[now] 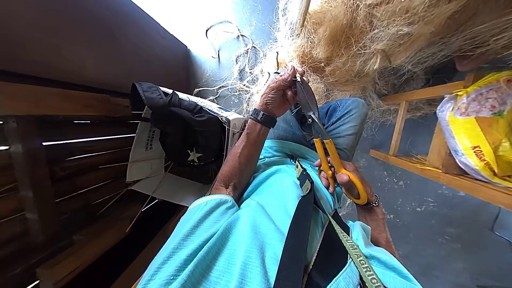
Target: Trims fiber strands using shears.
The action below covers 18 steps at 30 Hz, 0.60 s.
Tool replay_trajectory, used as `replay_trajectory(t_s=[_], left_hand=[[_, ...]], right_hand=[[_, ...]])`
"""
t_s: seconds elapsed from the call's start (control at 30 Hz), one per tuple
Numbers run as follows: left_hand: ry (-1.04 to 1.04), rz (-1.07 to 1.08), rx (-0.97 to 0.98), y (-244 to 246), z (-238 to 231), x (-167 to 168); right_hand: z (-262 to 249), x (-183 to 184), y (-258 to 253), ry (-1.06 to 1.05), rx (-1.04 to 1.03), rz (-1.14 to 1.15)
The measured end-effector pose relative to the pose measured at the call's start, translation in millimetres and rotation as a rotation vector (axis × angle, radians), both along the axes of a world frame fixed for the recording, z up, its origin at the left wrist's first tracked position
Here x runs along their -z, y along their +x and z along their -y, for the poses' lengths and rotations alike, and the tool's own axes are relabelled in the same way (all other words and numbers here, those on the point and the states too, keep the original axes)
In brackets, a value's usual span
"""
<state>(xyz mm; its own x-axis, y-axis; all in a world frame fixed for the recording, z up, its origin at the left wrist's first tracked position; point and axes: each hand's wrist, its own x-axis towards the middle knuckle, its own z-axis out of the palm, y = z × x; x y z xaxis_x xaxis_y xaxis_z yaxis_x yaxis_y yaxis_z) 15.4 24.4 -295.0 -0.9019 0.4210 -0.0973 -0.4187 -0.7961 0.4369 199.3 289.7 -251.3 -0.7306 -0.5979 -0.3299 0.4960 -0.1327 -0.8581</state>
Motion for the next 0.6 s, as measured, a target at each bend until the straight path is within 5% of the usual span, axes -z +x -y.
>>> replay_trajectory(t_s=[0.6], left_hand=[[-0.037,0.014,-0.063,6.3,2.8,4.8]], right_hand=[[10.8,-6.1,6.7,0.087,0.12,0.096]])
